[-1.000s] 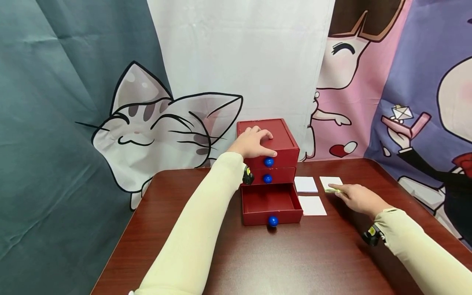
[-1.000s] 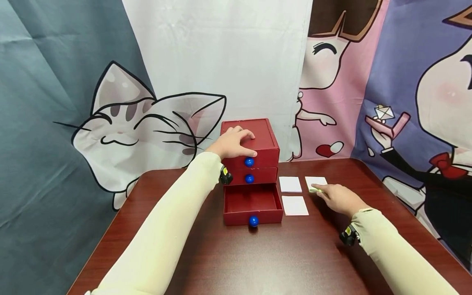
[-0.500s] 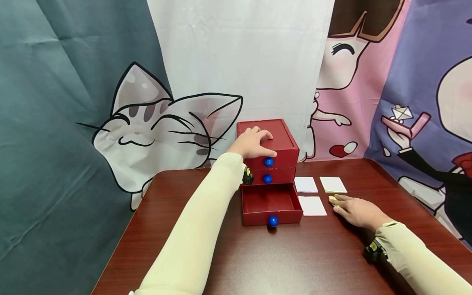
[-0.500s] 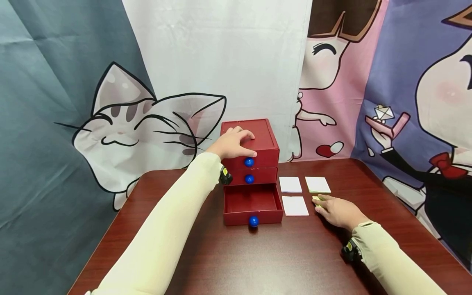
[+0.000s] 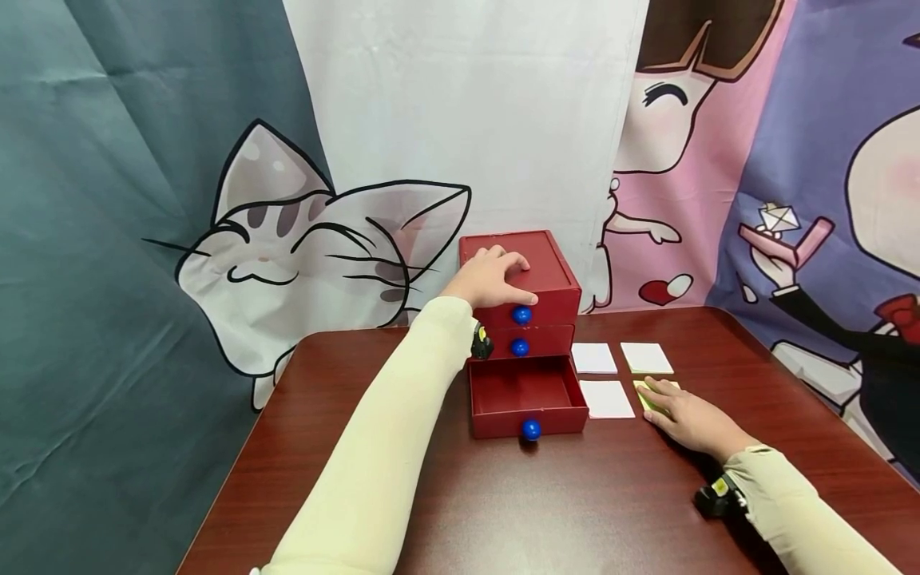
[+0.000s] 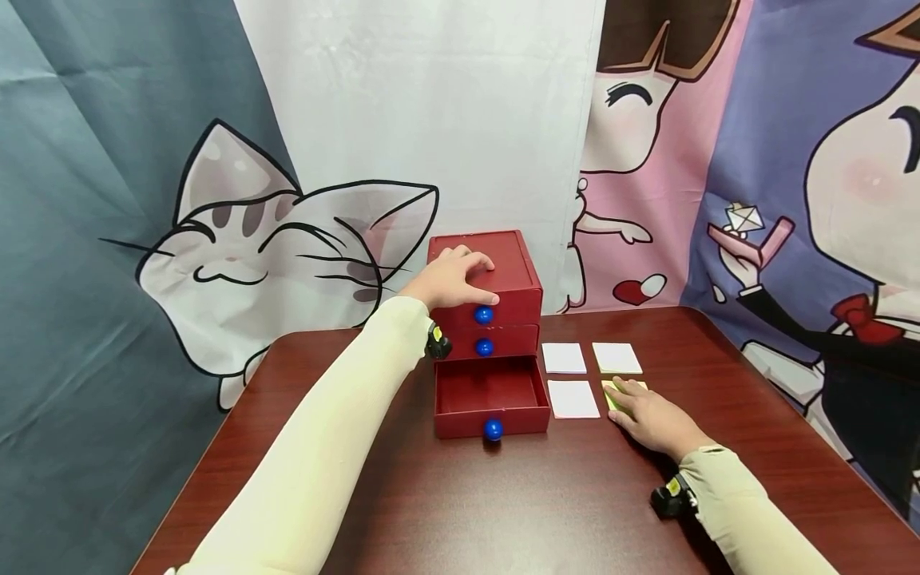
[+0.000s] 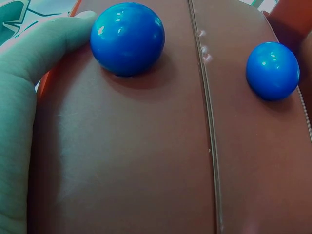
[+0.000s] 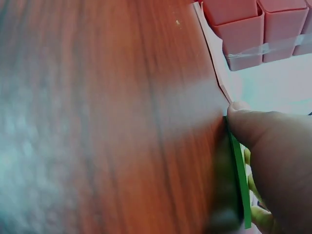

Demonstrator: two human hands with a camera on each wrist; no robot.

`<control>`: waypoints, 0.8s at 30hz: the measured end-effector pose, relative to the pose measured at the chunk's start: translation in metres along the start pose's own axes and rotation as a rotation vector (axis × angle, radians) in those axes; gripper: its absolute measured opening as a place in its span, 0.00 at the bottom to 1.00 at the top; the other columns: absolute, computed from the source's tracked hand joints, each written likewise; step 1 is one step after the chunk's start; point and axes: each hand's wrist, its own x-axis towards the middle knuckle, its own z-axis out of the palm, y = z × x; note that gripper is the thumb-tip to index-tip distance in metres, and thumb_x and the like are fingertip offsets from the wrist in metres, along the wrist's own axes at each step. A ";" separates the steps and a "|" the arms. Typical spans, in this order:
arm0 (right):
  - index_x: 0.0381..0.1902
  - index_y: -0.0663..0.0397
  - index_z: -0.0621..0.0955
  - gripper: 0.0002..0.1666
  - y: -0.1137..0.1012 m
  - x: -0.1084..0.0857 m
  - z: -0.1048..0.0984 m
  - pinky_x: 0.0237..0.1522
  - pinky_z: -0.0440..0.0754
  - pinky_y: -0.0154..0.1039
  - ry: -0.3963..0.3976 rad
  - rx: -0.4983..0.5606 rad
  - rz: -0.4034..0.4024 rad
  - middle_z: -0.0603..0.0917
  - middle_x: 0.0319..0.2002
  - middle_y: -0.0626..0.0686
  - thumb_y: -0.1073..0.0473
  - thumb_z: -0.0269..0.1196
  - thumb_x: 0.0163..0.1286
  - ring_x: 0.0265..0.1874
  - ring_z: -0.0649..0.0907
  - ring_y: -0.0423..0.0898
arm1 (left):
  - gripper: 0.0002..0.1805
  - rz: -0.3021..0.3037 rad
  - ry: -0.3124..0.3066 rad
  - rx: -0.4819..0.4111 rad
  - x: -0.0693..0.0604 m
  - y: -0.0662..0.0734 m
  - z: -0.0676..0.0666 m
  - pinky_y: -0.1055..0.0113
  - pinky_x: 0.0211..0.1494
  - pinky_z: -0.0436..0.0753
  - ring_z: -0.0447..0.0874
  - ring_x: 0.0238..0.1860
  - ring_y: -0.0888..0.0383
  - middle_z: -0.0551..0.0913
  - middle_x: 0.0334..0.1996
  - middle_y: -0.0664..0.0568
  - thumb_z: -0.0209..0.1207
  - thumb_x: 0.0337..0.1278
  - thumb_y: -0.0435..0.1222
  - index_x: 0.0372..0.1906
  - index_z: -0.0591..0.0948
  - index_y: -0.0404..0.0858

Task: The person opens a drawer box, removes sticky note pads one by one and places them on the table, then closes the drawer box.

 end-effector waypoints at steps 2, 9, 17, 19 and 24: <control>0.70 0.60 0.74 0.33 0.002 0.000 0.002 0.65 0.66 0.69 0.001 0.010 -0.002 0.70 0.69 0.70 0.50 0.63 0.73 0.68 0.67 0.74 | 0.35 -0.001 -0.002 0.000 0.000 0.000 0.000 0.54 0.63 0.74 0.64 0.61 0.56 0.71 0.61 0.57 0.63 0.52 0.67 0.63 0.74 0.60; 0.69 0.62 0.75 0.34 0.004 0.001 -0.002 0.62 0.65 0.73 0.002 0.041 -0.028 0.69 0.69 0.71 0.48 0.64 0.71 0.67 0.67 0.75 | 0.34 -0.004 -0.004 0.010 0.000 0.001 0.000 0.55 0.63 0.74 0.64 0.62 0.55 0.70 0.61 0.57 0.62 0.52 0.68 0.63 0.74 0.60; 0.64 0.58 0.78 0.30 -0.034 0.017 -0.018 0.57 0.75 0.66 0.340 -0.027 -0.049 0.76 0.64 0.66 0.57 0.69 0.65 0.61 0.77 0.65 | 0.34 -0.010 0.004 0.003 0.002 0.002 -0.002 0.55 0.62 0.75 0.64 0.61 0.56 0.71 0.60 0.57 0.63 0.52 0.67 0.63 0.74 0.61; 0.59 0.56 0.81 0.25 -0.053 0.021 -0.023 0.50 0.82 0.58 0.492 -0.002 -0.080 0.81 0.58 0.60 0.61 0.68 0.64 0.53 0.83 0.59 | 0.34 -0.006 -0.001 0.000 0.002 0.001 -0.001 0.55 0.62 0.75 0.64 0.61 0.56 0.71 0.61 0.57 0.63 0.52 0.67 0.63 0.74 0.61; 0.46 0.53 0.86 0.13 -0.105 0.029 -0.025 0.26 0.82 0.41 0.745 0.019 -0.309 0.86 0.37 0.48 0.58 0.62 0.66 0.28 0.84 0.42 | 0.35 -0.006 -0.007 0.000 0.003 -0.001 0.001 0.55 0.63 0.74 0.64 0.62 0.55 0.71 0.62 0.56 0.63 0.52 0.68 0.63 0.74 0.60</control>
